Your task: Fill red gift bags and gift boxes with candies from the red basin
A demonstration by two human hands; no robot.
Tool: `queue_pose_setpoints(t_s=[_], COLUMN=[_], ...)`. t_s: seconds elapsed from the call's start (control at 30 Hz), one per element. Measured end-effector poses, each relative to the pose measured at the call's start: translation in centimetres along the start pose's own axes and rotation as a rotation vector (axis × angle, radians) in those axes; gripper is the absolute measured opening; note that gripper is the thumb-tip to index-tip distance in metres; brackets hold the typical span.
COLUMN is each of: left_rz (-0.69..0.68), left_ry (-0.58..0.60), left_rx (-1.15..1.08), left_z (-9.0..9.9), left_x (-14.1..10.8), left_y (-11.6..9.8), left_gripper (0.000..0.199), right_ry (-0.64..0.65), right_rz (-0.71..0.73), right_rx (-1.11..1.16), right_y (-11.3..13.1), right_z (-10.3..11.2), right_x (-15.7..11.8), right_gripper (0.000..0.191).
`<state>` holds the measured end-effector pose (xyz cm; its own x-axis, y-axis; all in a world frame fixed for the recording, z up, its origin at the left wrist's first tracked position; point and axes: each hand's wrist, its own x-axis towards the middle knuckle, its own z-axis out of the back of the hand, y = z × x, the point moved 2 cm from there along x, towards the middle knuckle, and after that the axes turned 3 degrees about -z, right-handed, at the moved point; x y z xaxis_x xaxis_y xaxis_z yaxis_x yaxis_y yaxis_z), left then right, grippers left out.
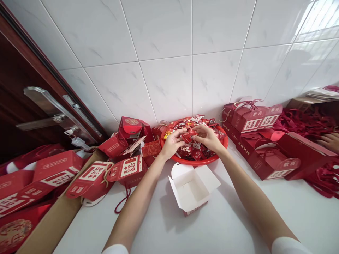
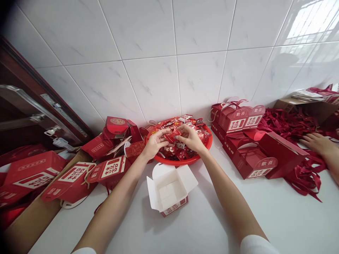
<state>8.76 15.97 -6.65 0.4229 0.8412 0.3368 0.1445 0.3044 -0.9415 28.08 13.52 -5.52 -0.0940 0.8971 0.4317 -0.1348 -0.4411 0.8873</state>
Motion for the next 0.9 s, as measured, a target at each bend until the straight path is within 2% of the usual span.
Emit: queue_pose_setpoints(t_s=[0.17, 0.33, 0.43, 0.5, 0.6, 0.73, 0.9], left_rz=[0.017, 0.063, 0.076, 0.069, 0.035, 0.064, 0.141], left_ry=[-0.016, 0.024, 0.057, 0.121, 0.308, 0.508, 0.607], left_rx=[-0.001, 0.101, 0.208, 0.351, 0.612, 0.819, 0.99], left_z=[0.1, -0.2, -0.6, -1.0, -2.0, -3.2, -4.5], left_x=[-0.2, -0.3, -0.4, -0.5, -0.7, -0.5, 0.5], left_y=[-0.1, -0.2, -0.3, -0.5, -1.2, -1.7, -1.7], left_gripper=[0.051, 0.048, 0.036, 0.026, 0.023, 0.039, 0.05], right_ry=[-0.119, -0.17, -0.218, -0.259, -0.303, -0.337, -0.33], right_rz=[-0.017, -0.094, -0.114, -0.133, -0.187, -0.195, -0.218], right_rx=[0.017, 0.063, 0.169, 0.261, 0.391, 0.446, 0.436], right_y=[0.3, 0.4, 0.5, 0.4, 0.4, 0.6, 0.4], right_z=[0.4, 0.8, 1.1, 1.3, 1.6, 1.9, 2.0], right_x=[-0.3, -0.7, -0.9, -0.9, -1.0, -1.0, -0.9], right_gripper=[0.034, 0.03, 0.028, 0.027, 0.028, 0.022, 0.018])
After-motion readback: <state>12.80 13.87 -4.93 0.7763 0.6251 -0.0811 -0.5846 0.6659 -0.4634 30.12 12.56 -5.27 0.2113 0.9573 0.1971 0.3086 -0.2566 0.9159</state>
